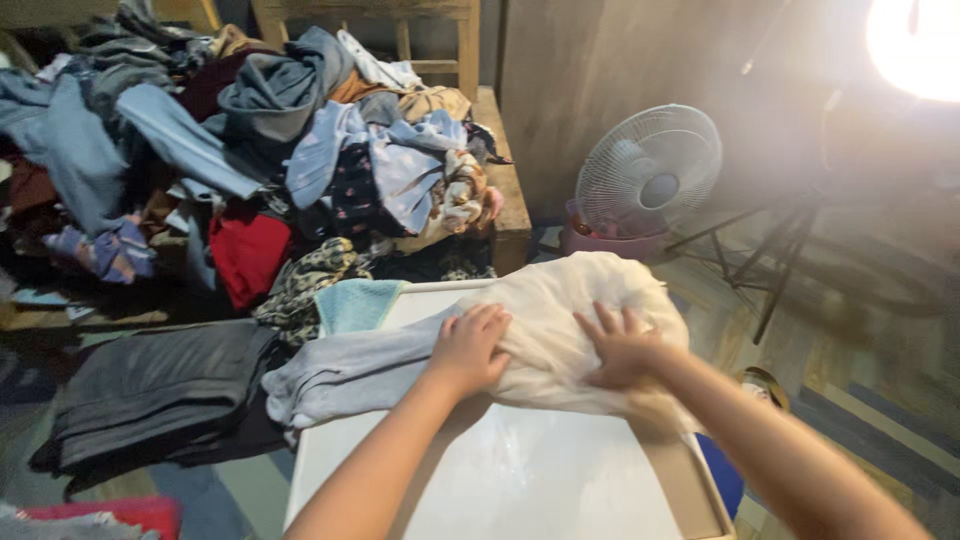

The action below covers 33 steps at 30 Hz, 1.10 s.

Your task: The person folds various items of clothing, including a dress and a shirt, by hand on a small white table and places them into a stack.

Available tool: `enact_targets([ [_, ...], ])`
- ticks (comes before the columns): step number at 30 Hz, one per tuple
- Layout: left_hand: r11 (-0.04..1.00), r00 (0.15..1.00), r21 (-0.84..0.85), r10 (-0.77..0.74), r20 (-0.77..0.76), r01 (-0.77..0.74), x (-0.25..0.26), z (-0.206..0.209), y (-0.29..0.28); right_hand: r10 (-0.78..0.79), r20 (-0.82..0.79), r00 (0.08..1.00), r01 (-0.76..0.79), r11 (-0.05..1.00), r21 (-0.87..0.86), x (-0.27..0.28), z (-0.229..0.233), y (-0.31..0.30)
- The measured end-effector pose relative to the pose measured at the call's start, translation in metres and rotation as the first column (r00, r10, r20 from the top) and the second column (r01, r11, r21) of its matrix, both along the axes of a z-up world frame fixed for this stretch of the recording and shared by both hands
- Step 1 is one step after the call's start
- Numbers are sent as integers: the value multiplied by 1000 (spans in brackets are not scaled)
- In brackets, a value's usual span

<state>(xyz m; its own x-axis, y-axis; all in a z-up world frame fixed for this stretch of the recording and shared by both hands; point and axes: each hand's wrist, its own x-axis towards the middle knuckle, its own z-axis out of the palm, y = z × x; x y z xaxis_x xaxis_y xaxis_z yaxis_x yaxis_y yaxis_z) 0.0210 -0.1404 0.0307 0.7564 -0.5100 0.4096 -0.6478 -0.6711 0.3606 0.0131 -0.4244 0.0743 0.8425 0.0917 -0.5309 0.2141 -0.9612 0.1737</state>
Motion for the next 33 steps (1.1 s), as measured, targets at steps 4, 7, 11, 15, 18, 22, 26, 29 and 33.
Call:
enact_targets([
  [4,993,999,115,12,-53,-6,-9,-18,-12,-120,-31,992,122,987,103,-19,6,-12],
  [7,999,998,48,22,65,-25,-19,-26,-6,50,-61,997,-35,976,217,23,-3,-46],
  [11,997,997,34,70,35,-71,-29,-22,-5,61,-49,997,-37,920,391,85,-10,-67],
  [15,992,991,-74,105,89,-98,-32,-16,-8,168,-110,980,-163,985,50,80,-16,-32],
  [18,991,986,-83,119,115,-110,-30,-18,-7,26,-121,992,-43,989,-139,72,-17,8],
  [22,991,990,-67,118,79,-113,-28,-25,-6,-289,-380,879,143,919,-367,89,-21,26],
  [26,990,990,-92,112,84,-104,-30,-26,-6,-279,-305,911,116,880,-460,95,-34,26],
  [29,991,991,-91,107,82,-100,-29,-26,-5,-286,-330,900,85,855,-512,96,-34,29],
  [33,990,990,-93,114,80,-106,-30,-26,-5,-295,-269,917,134,862,-489,89,-28,33],
])
